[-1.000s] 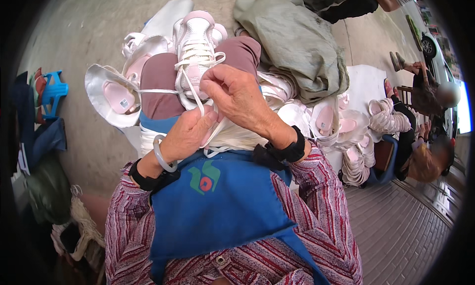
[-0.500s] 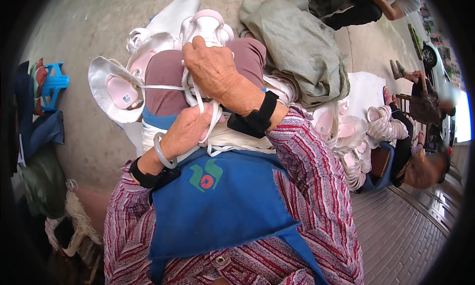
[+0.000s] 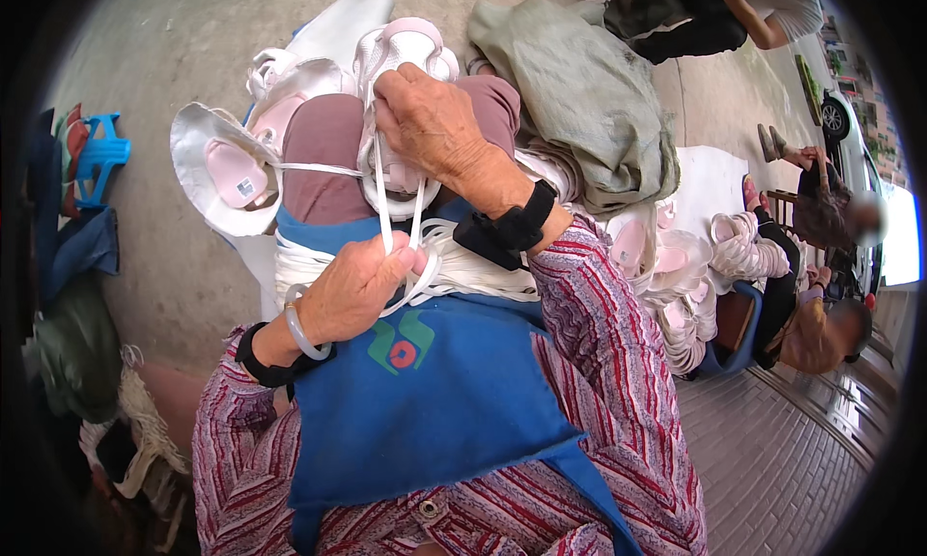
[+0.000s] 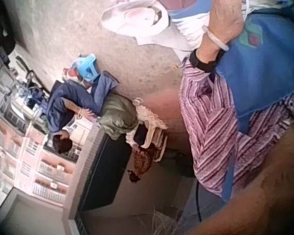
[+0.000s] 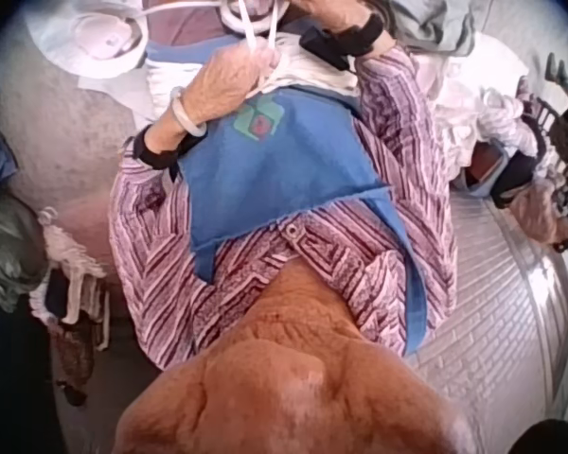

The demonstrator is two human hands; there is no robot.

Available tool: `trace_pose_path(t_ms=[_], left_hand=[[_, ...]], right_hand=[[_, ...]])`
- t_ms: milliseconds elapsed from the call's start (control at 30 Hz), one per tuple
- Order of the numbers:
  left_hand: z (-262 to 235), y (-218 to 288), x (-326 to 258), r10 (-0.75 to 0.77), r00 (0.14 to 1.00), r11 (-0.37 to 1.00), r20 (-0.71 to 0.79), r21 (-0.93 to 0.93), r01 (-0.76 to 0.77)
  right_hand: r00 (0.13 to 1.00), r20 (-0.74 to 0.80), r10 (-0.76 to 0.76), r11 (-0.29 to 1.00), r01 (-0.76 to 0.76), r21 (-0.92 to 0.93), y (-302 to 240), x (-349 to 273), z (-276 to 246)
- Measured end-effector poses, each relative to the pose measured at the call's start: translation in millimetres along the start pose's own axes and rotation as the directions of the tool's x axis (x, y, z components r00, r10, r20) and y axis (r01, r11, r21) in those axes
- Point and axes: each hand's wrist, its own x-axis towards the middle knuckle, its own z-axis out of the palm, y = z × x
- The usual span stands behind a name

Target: Thread laces through the eyelets of several pairs of pink and white sneakers.

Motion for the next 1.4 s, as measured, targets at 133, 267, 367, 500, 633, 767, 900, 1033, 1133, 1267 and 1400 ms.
trace_pose_path(t_ms=[133,267,367,500,633,767,900,1033,1133,1267,1400], left_hand=[[-4.7,-4.9,-8.6,-0.110,0.992,0.993,0.060,0.036,0.108],[-5.5,-13.6,-11.5,-0.371,0.928,0.903,0.028,-0.221,0.367],[-10.2,-9.3,-10.2,-0.384,0.922,0.888,0.045,-0.256,0.382],[-10.6,-3.7,-13.7,-0.363,0.930,0.888,0.055,-0.281,0.363],[-19.4,-5.2,-15.2,-0.421,0.906,0.859,0.026,-0.309,0.408],[-31.2,-9.1,-12.1,-0.375,0.918,0.925,-0.125,-0.112,0.363],[-46.6,-19.2,15.1,-0.331,0.857,0.935,-0.396,-0.012,0.355],[-60.0,-31.9,53.2,-0.032,0.833,0.919,-0.553,0.312,0.242],[-62.5,-47.0,68.8,0.053,0.893,0.870,-0.447,0.460,0.179],[-66.6,-63.1,75.6,-0.018,0.920,0.888,-0.392,0.416,0.195],[-83.7,-60.2,70.3,-0.550,0.832,0.747,-0.072,-0.488,0.451]], right_hand=[[0.997,-0.008,0.080,0.986,-0.078,0.145,7.8,-6.3,-13.2],[0.978,-0.093,0.188,0.958,-0.161,0.237,14.3,-27.2,-25.1],[0.949,-0.075,0.306,0.893,-0.259,0.367,3.7,-47.2,-43.7],[0.899,0.248,0.361,0.790,-0.436,0.430,-11.5,-66.2,-54.6],[0.909,0.082,0.408,0.821,-0.404,0.404,4.3,-75.3,-45.3],[0.854,-0.090,0.512,0.808,-0.443,0.388,17.8,-65.9,-37.4],[0.900,-0.093,0.425,0.880,-0.387,0.275,22.0,-53.3,-31.2],[0.909,0.006,0.417,0.897,-0.413,0.157,23.4,-42.0,-25.9],[0.915,0.045,0.401,0.908,-0.404,0.111,23.0,-38.4,-23.6],[0.860,0.127,0.494,0.800,-0.507,0.321,33.6,-41.8,-15.3],[0.789,0.165,0.592,0.472,-0.506,0.722,26.8,-38.2,-19.1]])
